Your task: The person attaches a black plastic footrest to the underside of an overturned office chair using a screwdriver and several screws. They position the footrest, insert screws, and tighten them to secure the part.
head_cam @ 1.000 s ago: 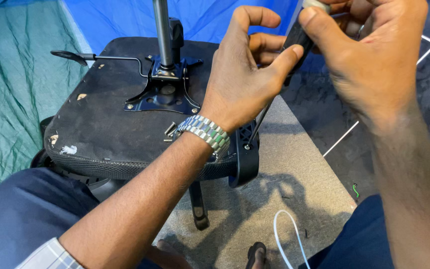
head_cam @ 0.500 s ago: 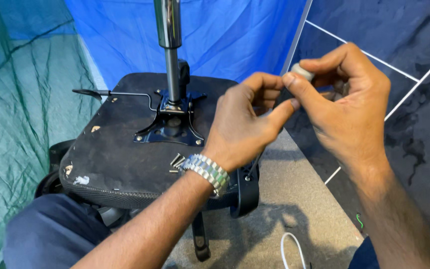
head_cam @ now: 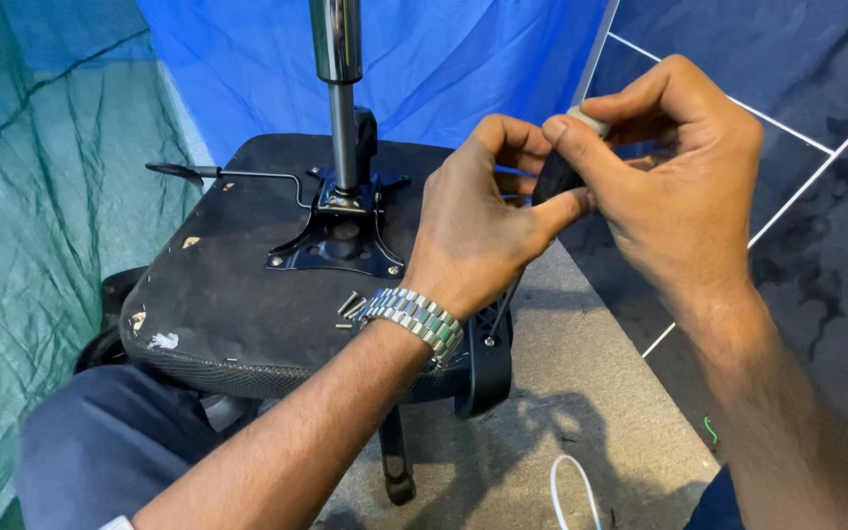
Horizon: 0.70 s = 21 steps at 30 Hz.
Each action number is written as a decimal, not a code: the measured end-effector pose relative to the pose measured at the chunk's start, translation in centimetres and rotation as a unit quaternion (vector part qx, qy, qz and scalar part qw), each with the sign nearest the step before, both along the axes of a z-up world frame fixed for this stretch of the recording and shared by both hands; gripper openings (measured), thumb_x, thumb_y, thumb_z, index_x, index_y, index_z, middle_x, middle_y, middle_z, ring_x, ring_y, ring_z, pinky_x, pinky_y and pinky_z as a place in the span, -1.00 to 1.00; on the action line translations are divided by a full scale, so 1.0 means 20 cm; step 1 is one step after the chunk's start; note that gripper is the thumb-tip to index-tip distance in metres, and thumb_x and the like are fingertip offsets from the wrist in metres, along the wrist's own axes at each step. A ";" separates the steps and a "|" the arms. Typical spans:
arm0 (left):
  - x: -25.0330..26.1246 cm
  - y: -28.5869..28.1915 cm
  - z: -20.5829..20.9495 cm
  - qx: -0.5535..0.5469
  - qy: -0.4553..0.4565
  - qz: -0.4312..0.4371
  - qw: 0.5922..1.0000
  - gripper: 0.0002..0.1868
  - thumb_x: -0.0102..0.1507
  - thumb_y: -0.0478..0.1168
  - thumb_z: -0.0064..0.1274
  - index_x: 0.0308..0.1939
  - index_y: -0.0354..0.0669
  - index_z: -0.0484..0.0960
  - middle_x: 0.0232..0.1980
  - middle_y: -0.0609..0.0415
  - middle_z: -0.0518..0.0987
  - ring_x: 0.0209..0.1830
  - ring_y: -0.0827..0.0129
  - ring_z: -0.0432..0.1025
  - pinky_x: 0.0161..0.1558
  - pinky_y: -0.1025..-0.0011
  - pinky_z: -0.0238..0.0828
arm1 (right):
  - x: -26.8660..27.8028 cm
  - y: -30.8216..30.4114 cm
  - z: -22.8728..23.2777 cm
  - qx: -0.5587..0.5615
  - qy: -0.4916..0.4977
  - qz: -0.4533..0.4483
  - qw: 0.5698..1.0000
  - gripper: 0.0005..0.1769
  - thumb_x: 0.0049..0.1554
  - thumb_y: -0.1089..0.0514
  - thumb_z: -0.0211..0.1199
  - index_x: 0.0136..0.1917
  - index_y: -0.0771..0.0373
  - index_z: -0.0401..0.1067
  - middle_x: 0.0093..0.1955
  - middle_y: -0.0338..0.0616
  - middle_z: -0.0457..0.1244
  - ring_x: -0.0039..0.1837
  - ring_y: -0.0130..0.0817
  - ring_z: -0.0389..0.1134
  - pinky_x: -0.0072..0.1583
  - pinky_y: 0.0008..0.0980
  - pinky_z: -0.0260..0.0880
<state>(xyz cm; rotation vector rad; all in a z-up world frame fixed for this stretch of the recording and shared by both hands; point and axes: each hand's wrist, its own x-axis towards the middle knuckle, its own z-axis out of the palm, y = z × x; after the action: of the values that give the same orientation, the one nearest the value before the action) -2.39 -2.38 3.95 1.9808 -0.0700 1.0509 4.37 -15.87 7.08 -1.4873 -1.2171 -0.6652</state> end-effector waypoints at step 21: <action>-0.01 0.01 -0.05 -0.018 -0.009 -0.030 0.999 -0.49 0.10 -0.02 0.39 -0.03 -0.20 0.55 -0.29 0.20 0.69 -0.32 0.64 0.55 -0.24 0.59 0.60 | -0.03 -0.04 -0.05 -0.030 0.027 0.005 0.999 -0.80 0.26 0.34 0.36 0.08 0.34 0.35 0.01 -0.08 0.34 0.08 -0.47 0.42 0.13 -0.55 0.49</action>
<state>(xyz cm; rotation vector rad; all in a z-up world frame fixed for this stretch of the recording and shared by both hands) -2.62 -2.14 3.03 1.9259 -0.1197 1.0251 3.68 -16.74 6.14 -1.5369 -1.2124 -0.5831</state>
